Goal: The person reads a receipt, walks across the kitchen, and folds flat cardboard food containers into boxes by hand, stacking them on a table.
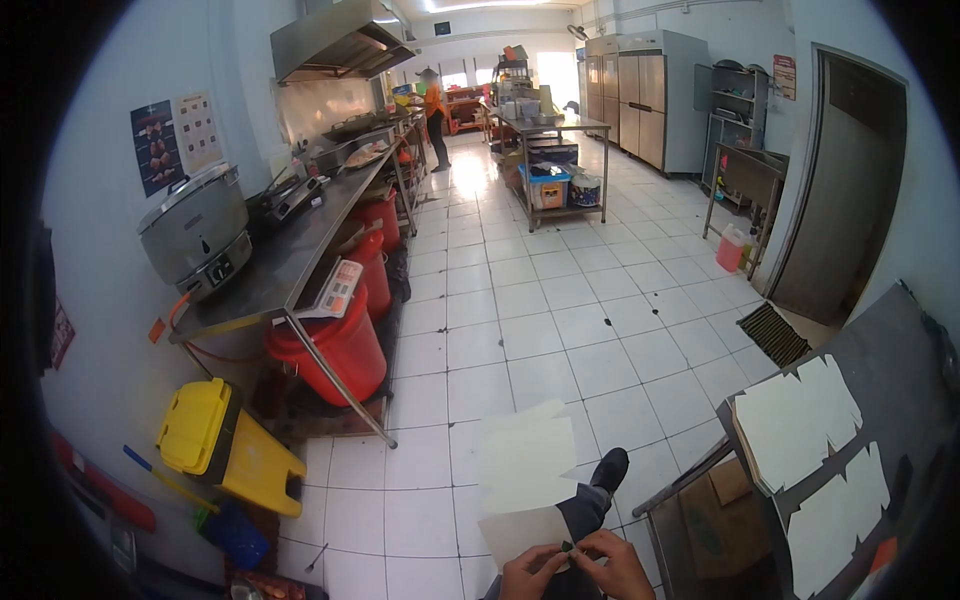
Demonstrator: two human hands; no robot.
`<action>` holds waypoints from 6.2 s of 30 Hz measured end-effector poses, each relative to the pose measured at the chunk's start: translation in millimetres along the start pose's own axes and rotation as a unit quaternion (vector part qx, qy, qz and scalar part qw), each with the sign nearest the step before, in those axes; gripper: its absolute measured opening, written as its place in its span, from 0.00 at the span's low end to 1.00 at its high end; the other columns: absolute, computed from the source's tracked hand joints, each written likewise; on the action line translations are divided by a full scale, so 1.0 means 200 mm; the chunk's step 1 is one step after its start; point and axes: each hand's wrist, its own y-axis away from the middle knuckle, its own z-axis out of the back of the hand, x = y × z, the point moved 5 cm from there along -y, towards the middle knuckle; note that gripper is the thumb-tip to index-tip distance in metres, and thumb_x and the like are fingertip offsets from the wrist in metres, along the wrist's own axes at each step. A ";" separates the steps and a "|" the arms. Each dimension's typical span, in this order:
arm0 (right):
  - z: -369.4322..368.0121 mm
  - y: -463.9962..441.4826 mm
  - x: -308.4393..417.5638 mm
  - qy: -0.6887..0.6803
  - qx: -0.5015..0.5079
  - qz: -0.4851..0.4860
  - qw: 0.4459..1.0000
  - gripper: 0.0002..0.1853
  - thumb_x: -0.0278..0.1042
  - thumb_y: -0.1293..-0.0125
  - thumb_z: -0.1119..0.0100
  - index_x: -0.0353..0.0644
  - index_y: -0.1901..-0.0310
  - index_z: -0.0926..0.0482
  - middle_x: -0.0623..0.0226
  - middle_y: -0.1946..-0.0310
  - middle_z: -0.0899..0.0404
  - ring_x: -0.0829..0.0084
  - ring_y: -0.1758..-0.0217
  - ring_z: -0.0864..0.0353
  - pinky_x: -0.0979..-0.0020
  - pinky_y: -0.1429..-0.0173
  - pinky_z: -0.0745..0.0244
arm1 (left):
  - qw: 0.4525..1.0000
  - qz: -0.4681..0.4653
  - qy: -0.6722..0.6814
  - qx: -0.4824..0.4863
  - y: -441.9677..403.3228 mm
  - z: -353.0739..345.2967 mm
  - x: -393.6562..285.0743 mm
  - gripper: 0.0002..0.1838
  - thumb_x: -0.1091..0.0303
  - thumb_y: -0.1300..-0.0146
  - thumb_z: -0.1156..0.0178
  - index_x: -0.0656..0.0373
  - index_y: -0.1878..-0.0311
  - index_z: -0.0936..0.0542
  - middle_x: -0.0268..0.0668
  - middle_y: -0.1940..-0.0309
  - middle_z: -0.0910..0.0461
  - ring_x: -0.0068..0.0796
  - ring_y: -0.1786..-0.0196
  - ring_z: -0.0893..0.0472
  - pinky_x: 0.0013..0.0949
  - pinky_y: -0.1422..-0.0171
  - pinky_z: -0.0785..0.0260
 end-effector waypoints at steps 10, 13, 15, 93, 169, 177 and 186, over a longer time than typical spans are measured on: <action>-0.05 0.04 0.03 -0.043 -0.032 0.037 0.998 0.10 0.34 0.31 0.36 0.34 0.61 0.17 0.56 0.63 0.18 0.61 0.57 0.18 0.62 0.50 0.24 | 0.998 0.053 -0.013 -0.029 0.02 0.00 0.07 0.21 0.55 0.30 0.38 0.58 0.41 0.16 0.43 0.51 0.12 0.37 0.47 0.15 0.37 0.39 0.25; -0.02 0.05 0.07 -0.056 -0.010 -0.007 0.998 0.09 0.33 0.31 0.36 0.34 0.60 0.17 0.56 0.64 0.18 0.60 0.56 0.18 0.61 0.49 0.24 | 0.999 0.022 -0.004 -0.028 0.00 -0.01 0.09 0.21 0.56 0.30 0.37 0.59 0.42 0.16 0.43 0.52 0.12 0.36 0.48 0.14 0.37 0.39 0.25; -0.02 0.06 0.08 -0.059 0.001 -0.030 0.998 0.09 0.33 0.31 0.36 0.34 0.59 0.16 0.56 0.63 0.17 0.60 0.55 0.18 0.61 0.48 0.23 | 1.000 0.016 -0.001 -0.017 -0.03 -0.01 0.14 0.20 0.56 0.31 0.36 0.60 0.43 0.16 0.43 0.52 0.12 0.35 0.48 0.15 0.37 0.40 0.25; -0.30 0.19 0.25 0.024 -0.140 -0.008 0.990 0.07 0.29 0.30 0.42 0.35 0.59 0.20 0.48 0.64 0.19 0.48 0.58 0.20 0.56 0.51 0.25 | 0.997 0.060 0.023 -0.033 0.10 0.21 -0.03 0.16 0.61 0.31 0.36 0.68 0.54 0.18 0.45 0.63 0.16 0.37 0.59 0.19 0.38 0.54 0.26; -0.16 0.13 -0.03 -0.072 -0.128 -0.115 0.982 0.39 0.35 0.37 0.32 0.27 0.28 0.37 0.51 0.41 0.24 0.59 0.43 0.20 0.62 0.41 0.23 | 0.977 0.120 -0.178 0.011 0.21 0.28 0.15 0.30 0.71 0.40 0.32 0.68 0.40 0.36 0.52 0.60 0.20 0.44 0.63 0.17 0.42 0.54 0.23; -0.28 0.11 -0.07 -0.021 -0.136 -0.126 0.982 0.41 0.24 0.39 0.45 0.28 0.24 0.45 0.44 0.45 0.24 0.56 0.47 0.18 0.65 0.40 0.24 | 0.962 -0.101 -0.151 -0.203 0.09 0.21 0.21 0.43 0.75 0.32 0.45 0.67 0.20 0.56 0.68 0.42 0.25 0.59 0.40 0.20 0.42 0.36 0.27; -0.22 0.12 0.07 0.059 -0.223 -0.003 0.973 0.27 0.20 0.42 0.46 0.29 0.39 0.25 0.49 0.42 0.23 0.49 0.40 0.22 0.58 0.36 0.25 | 0.949 -0.139 -0.280 -0.038 0.01 0.13 0.09 0.32 0.79 0.33 0.49 0.65 0.24 0.38 0.60 0.32 0.29 0.64 0.32 0.27 0.48 0.30 0.31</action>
